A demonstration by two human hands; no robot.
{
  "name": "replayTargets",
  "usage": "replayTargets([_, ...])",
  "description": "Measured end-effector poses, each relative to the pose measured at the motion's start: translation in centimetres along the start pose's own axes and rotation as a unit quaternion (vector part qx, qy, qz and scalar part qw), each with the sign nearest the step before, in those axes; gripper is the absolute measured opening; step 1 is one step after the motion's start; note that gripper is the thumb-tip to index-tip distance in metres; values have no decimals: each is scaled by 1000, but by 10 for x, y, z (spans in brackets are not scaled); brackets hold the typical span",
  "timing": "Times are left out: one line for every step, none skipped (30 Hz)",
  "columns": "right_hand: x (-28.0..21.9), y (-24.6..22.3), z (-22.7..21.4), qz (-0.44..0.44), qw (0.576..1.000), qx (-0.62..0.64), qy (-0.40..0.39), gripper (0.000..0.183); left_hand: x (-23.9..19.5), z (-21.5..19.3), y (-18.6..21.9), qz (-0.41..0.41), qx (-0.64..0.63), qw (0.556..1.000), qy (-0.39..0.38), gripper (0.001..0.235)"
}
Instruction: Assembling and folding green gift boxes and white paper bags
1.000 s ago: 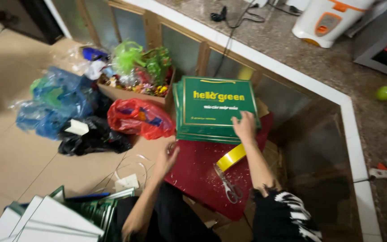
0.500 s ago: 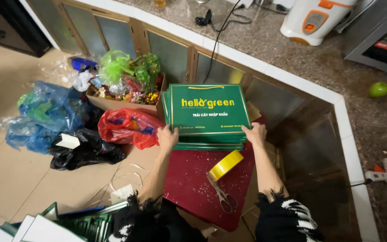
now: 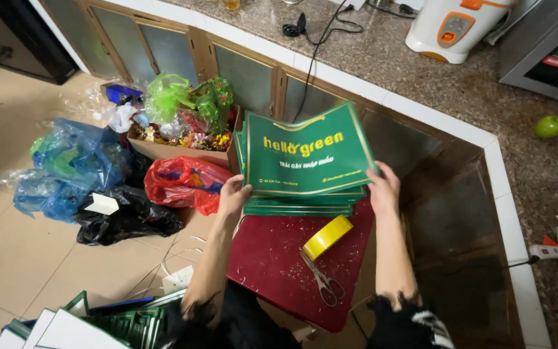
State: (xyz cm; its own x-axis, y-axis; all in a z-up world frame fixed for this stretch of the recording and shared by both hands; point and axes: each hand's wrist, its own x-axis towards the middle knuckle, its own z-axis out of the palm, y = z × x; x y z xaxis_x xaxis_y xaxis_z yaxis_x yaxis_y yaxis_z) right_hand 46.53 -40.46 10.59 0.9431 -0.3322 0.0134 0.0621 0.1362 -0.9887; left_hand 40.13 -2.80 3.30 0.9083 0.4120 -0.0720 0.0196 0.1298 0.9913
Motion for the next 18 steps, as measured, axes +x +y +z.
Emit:
replayTargets([-5,-6,-2,12,995,96,-3,39,-24,-8,24,18,-80,996,-17,43])
replayTargets([-9,-13,-5,24,981,191,-5,36,-48,-16,49,37,-160,986,-33,38])
replayTargets([-24,-23,-3,26,981,192,-9,36,-68,-27,64,38,-159,986,-29,38])
replayTargets([-40,-33,-1,24,975,218,-26,34,-89,-39,80,70,-208,973,-76,63])
replayTargets([-57,-43,1,23,968,244,-43,33,-111,-51,96,102,-253,954,-123,90])
replayTargets([-76,-61,9,26,968,246,-47,33,-121,-77,105,103,-251,955,-119,90])
replayTargets([-96,-78,15,18,957,259,-128,57,-134,-104,113,155,-67,974,-154,111])
replayTargets([-117,-96,22,11,940,271,-209,81,-147,-131,121,199,121,955,-184,133])
replayTargets([-116,-91,23,16,938,271,-215,81,-154,-149,125,197,122,957,-177,133])
replayTargets([-117,-87,25,-29,897,274,-345,78,-163,-168,130,250,174,944,-125,109])
replayTargets([-119,-83,28,-71,837,274,-468,81,-172,-189,135,300,226,924,-71,89])
replayTargets([-125,-76,33,-66,834,275,-474,81,-183,-211,142,298,229,925,-64,89])
replayTargets([-129,-70,35,-79,848,230,-472,101,-193,-230,149,328,256,909,-5,69])
replayTargets([-133,-64,38,-92,859,184,-468,123,-204,-249,156,355,283,889,53,52])
replayTargets([-131,-53,44,-92,856,186,-473,123,-213,-255,161,356,284,888,59,52])
replayTargets([-129,-42,50,-123,852,204,-466,108,-221,-261,166,383,286,871,116,33])
replayTargets([-127,-32,53,-152,849,220,-456,94,-229,-264,169,407,286,851,170,15])
replayTargets([-144,-35,63,-150,848,219,-459,94,-239,-266,154,404,286,851,173,15])
